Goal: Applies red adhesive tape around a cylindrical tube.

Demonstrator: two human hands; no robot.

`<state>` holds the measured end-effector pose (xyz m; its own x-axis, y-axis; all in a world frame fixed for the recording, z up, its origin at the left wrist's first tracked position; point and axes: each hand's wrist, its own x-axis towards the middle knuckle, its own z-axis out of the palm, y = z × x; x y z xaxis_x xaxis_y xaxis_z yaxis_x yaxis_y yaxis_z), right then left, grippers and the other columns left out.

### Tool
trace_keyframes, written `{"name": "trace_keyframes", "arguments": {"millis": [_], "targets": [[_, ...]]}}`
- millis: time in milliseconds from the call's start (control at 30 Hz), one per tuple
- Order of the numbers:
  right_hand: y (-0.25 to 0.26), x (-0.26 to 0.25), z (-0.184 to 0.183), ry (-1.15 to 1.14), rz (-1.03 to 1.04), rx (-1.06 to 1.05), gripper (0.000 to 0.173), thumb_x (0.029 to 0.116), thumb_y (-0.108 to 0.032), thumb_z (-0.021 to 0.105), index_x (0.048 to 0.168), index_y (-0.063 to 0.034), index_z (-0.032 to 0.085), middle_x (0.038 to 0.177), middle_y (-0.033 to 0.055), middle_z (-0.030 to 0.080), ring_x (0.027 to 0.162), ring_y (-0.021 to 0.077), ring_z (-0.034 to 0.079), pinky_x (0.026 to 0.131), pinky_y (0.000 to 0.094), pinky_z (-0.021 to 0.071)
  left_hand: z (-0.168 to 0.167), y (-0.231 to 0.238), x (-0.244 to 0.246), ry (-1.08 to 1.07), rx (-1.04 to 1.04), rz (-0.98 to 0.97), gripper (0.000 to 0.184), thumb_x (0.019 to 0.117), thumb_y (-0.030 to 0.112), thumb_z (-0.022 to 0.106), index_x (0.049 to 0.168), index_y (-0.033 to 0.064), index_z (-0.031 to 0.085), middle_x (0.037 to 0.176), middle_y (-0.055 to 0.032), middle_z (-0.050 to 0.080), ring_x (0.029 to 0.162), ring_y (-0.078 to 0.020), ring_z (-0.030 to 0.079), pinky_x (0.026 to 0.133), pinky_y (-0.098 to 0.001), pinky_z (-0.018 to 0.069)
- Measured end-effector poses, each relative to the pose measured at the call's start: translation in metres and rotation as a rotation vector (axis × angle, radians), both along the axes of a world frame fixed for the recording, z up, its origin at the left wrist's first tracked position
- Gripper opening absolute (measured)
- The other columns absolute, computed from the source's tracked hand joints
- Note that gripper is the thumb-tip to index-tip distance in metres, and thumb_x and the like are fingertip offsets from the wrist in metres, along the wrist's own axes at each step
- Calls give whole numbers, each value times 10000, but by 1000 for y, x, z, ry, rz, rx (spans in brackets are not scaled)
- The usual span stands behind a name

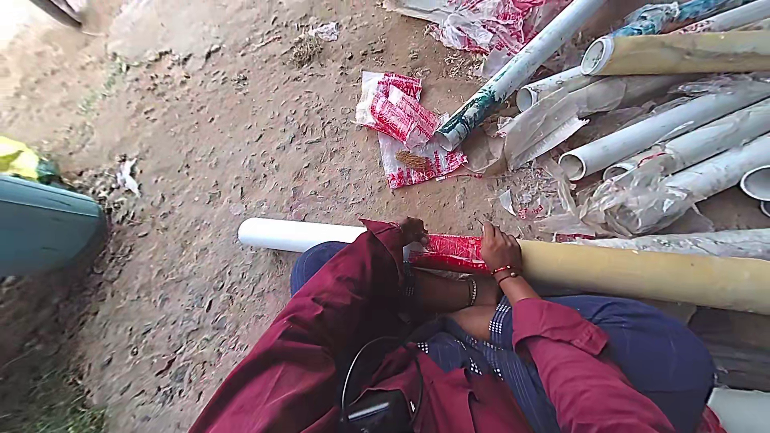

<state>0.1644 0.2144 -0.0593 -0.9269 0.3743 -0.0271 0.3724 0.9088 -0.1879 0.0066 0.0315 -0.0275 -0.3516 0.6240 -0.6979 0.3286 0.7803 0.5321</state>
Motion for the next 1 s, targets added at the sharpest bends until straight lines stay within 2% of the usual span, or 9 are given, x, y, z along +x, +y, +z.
{"name": "trace_keyframes", "arguments": {"millis": [67, 167, 267, 433, 533, 700, 833, 900, 1000], "targets": [[1, 1, -2, 68, 10, 12, 328, 1034, -16, 456, 1265, 107, 653, 1082, 297, 732, 942, 454, 738, 830, 563, 548, 0, -12, 14, -32, 168, 212, 413, 1010, 59, 627, 1358, -143, 532, 1389, -317, 570, 1332, -360, 559, 1153, -418, 401], [2, -1, 1, 8, -21, -46, 338, 1051, -38, 434, 1278, 110, 636, 1114, 307, 718, 985, 462, 725, 874, 572, 529, -3, -31, 44, 203, 186, 490, 492, 931, 182, 763, 1307, -88, 595, 1391, -335, 534, 1306, -429, 543, 1117, -479, 436], [3, -4, 7, -93, -42, -100, 362, 1072, -58, 396, 1319, 106, 602, 1179, 307, 699, 1057, 455, 707, 939, 563, 504, 5, -31, 67, 286, 41, 355, 464, 1017, 263, 640, 1311, -94, 607, 1438, -334, 517, 1405, -471, 441, 1187, -512, 336], [5, -5, 11, -147, -38, -120, 382, 1085, -76, 370, 1367, 86, 569, 1231, 292, 684, 1109, 435, 691, 971, 554, 489, 6, -23, 91, 325, 16, 192, 550, 1042, 347, 598, 1371, -92, 560, 1445, -308, 530, 1426, -454, 431, 1198, -500, 327], [4, -3, 14, -152, -36, -142, 387, 1087, -76, 367, 1376, 90, 563, 1260, 298, 671, 1133, 440, 681, 988, 554, 479, -3, -15, 109, 455, -75, 166, 432, 1049, 81, 490, 1422, -137, 482, 1429, -339, 533, 1407, -481, 458, 1155, -523, 381], [5, -2, 19, -187, -33, -160, 398, 1092, -84, 366, 1417, 45, 557, 1316, 273, 654, 1192, 420, 657, 1027, 547, 461, -3, -7, 106, 379, -179, 177, 411, 1092, 128, 423, 1421, -110, 492, 1461, -314, 515, 1438, -452, 426, 1172, -514, 357], [-10, 2, 19, 65, 135, -147, 327, 1036, -22, 471, 1275, 53, 681, 1131, 280, 725, 1036, 467, 711, 887, 576, 541, -12, -18, 104, 372, -18, 128, 373, 1089, 94, 416, 1360, -132, 537, 1402, -328, 560, 1383, -461, 491, 1158, -524, 376], [-26, 3, 32, -55, 291, -185, 324, 1056, -45, 454, 1273, 49, 675, 1135, 285, 718, 1032, 467, 712, 874, 587, 541, -10, -21, 103, 334, 31, 104, 371, 1090, 85, 418, 1363, -139, 530, 1419, -331, 549, 1385, -462, 491, 1167, -523, 365], [-43, -3, 45, -412, 449, -146, 354, 1095, -82, 387, 1365, 14, 594, 1240, 285, 673, 1137, 454, 669, 958, 581, 502, -12, -25, 102, 324, 92, 80, 354, 1088, 80, 411, 1327, -140, 551, 1392, -336, 564, 1366, -467, 509, 1150, -537, 383]]}}
